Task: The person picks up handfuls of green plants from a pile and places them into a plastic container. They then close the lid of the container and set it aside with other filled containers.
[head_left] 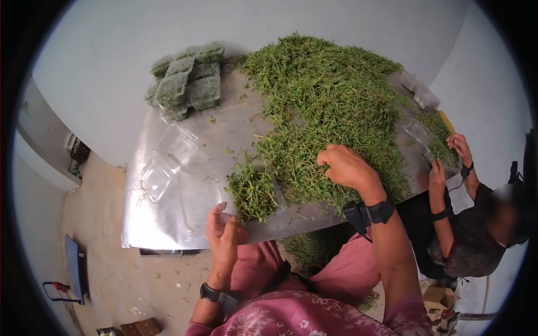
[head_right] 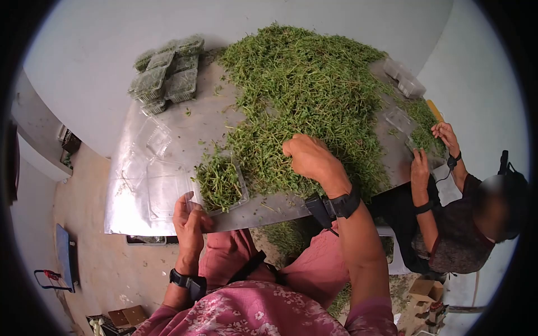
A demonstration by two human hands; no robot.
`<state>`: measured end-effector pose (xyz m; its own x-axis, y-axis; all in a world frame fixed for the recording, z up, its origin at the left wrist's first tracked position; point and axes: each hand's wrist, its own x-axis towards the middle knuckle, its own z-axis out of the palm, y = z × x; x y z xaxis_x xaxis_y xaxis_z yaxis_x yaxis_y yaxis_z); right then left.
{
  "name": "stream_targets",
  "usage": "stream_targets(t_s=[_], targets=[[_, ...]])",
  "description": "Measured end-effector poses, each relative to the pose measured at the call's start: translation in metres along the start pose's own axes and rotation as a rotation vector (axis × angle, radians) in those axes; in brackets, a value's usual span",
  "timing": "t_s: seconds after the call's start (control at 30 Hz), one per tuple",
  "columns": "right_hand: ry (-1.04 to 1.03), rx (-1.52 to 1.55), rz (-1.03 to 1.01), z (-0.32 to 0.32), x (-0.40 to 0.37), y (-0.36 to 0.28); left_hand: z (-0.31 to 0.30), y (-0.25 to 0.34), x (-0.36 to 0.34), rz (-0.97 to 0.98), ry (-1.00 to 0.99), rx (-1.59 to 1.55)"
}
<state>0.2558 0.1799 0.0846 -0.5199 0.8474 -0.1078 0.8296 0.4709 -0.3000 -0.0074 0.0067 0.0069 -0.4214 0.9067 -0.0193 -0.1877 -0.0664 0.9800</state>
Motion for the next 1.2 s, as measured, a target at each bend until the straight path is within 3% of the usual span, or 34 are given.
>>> stream_targets(t_s=[0.2,0.3,0.4,0.53,0.67,0.77,0.87,1.17,1.2], targets=[[0.056,0.037,0.018,0.031,-0.008,0.012,0.001,0.002,0.000,-0.014,0.009,-0.001],[0.156,0.119,-0.126,0.022,-0.012,0.015,0.000,0.000,0.000,0.005,0.013,0.008],[0.197,0.386,0.001,-0.003,-0.014,0.016,0.003,-0.001,-0.001,0.013,0.024,-0.001],[0.430,0.450,0.088,-0.015,-0.014,0.040,-0.001,-0.001,-0.001,0.001,0.002,0.008],[0.412,0.458,0.229,-0.007,-0.009,0.065,0.006,0.002,-0.002,0.015,0.049,0.017],[0.191,0.281,0.275,-0.001,-0.004,0.076,0.004,0.001,-0.001,0.018,0.038,0.043],[0.323,0.316,0.258,0.008,-0.003,0.076,0.006,0.003,-0.002,0.016,0.048,0.035],[0.213,0.167,0.442,0.023,0.021,0.068,-0.001,0.002,-0.001,-0.002,-0.020,0.052],[0.280,0.187,0.391,0.031,0.024,0.071,0.000,0.002,-0.001,0.006,-0.005,0.047]])
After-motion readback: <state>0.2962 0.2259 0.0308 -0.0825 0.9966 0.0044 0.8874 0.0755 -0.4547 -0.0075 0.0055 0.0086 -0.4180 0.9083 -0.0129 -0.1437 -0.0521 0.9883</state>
